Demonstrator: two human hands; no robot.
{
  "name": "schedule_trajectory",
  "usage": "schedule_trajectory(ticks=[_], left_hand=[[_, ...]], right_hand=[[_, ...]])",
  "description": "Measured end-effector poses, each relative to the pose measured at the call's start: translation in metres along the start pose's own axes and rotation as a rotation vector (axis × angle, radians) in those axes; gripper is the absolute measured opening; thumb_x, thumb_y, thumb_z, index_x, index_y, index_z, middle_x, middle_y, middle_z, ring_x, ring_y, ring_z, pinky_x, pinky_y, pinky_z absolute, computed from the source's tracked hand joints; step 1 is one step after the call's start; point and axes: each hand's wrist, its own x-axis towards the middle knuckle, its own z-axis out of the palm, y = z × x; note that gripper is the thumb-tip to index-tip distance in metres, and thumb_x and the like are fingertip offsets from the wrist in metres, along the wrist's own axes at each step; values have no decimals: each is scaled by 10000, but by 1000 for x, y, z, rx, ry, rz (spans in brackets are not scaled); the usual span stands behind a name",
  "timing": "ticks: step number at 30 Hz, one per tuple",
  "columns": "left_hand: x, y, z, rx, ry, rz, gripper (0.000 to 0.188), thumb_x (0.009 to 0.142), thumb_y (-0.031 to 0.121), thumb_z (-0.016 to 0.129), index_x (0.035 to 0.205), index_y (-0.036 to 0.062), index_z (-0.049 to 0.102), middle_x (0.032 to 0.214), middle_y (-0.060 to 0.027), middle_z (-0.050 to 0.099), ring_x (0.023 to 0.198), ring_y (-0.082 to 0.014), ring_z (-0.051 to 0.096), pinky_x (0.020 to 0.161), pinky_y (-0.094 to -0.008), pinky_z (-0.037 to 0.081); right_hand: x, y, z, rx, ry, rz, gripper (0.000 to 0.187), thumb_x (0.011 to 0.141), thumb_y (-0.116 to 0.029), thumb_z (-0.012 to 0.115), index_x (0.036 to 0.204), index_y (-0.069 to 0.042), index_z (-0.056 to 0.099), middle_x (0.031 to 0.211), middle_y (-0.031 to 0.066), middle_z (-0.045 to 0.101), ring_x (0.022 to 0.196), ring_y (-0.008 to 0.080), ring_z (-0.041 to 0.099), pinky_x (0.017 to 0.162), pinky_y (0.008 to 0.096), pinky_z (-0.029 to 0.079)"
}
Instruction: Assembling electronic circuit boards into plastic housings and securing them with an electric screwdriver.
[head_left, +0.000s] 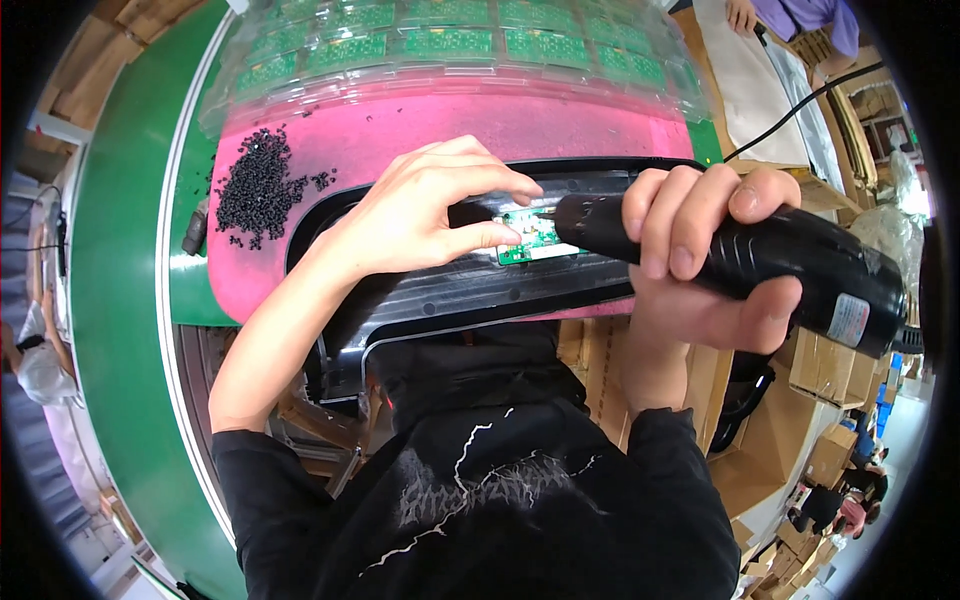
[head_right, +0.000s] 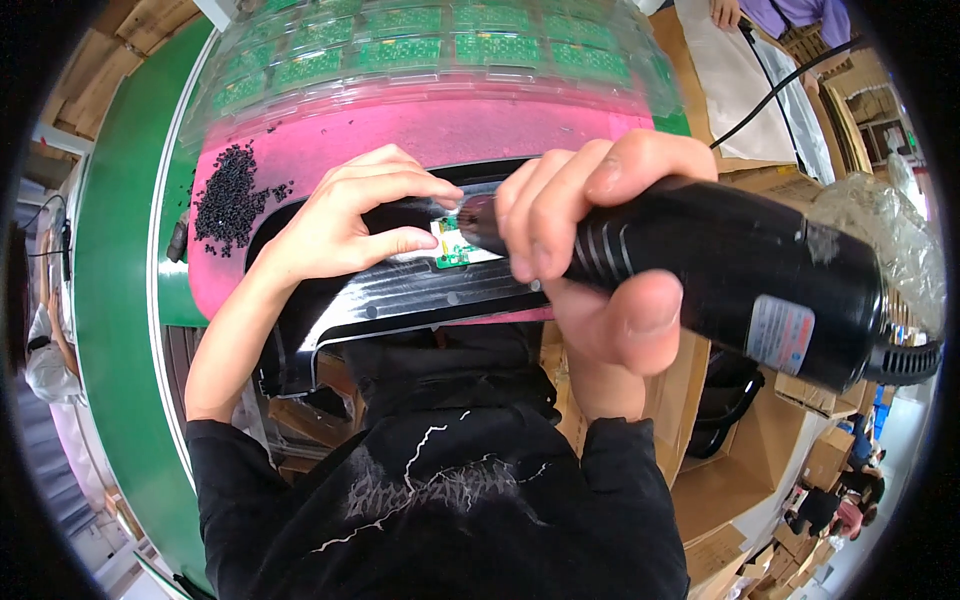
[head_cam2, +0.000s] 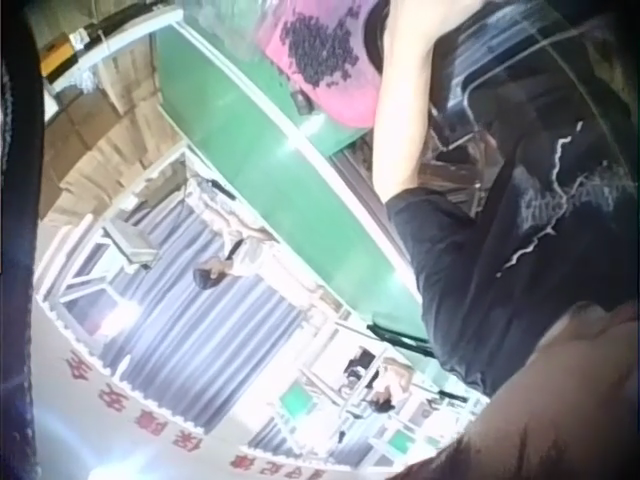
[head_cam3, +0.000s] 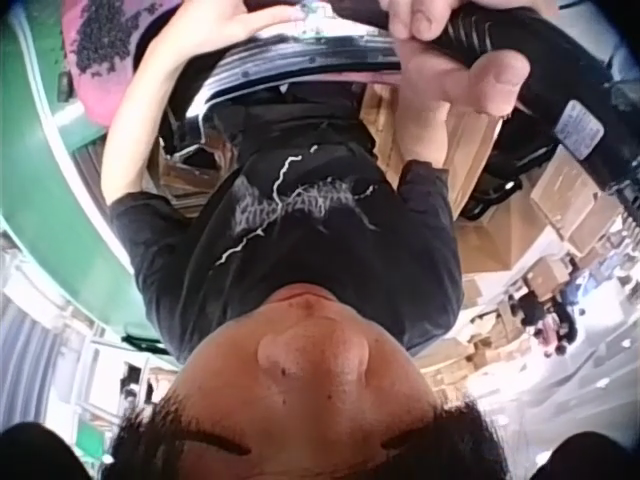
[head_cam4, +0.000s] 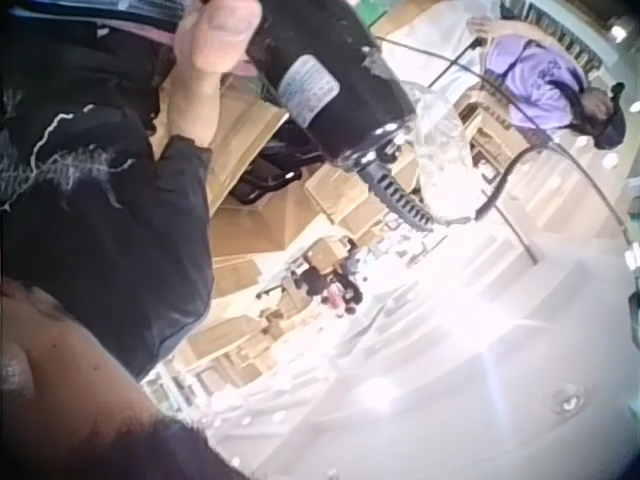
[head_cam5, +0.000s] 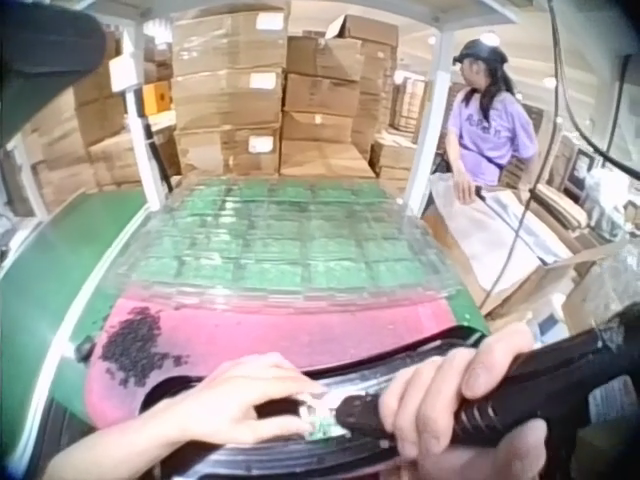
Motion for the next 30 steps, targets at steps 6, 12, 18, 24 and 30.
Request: schedule_trajectory(ticks=[6,12,18,24,30], left_hand=[[0,-2,-5,166,-50,18,291,804,192,756,1065,71,713,989,-58,718,948,-248,644,854,-375,520],[1,-1,-1,185,-56,7,262,800,179,754,1032,64,722,961,-58,720,928,-246,648,841,-376,526],[-2,3,5,190,-64,2,257,800,180,751,1024,58,727,942,-64,723,909,-247,651,827,-379,532],[-5,-2,-3,179,-79,-16,250,808,163,739,1032,53,725,940,-73,720,904,-252,650,826,-380,527],[13,5,-17,233,-112,-5,228,832,153,713,1036,52,720,937,-87,713,891,-268,641,833,-384,509]], right_hand=[[-9,1,-26,-80,169,178,310,880,-221,653,1039,1,507,617,77,521,493,136,475,465,270,420],[-19,4,-38,-130,221,227,272,859,-174,638,1029,4,520,622,79,528,495,135,487,470,269,431],[-27,4,-42,-82,196,227,289,852,-165,667,1029,8,517,634,70,528,508,132,497,481,259,438],[-22,22,-30,-230,84,329,411,857,-326,714,1018,-22,489,589,27,465,458,99,395,442,244,336],[-4,15,-36,-138,167,358,453,888,-400,688,1056,-16,517,608,11,482,488,97,426,484,239,350]])
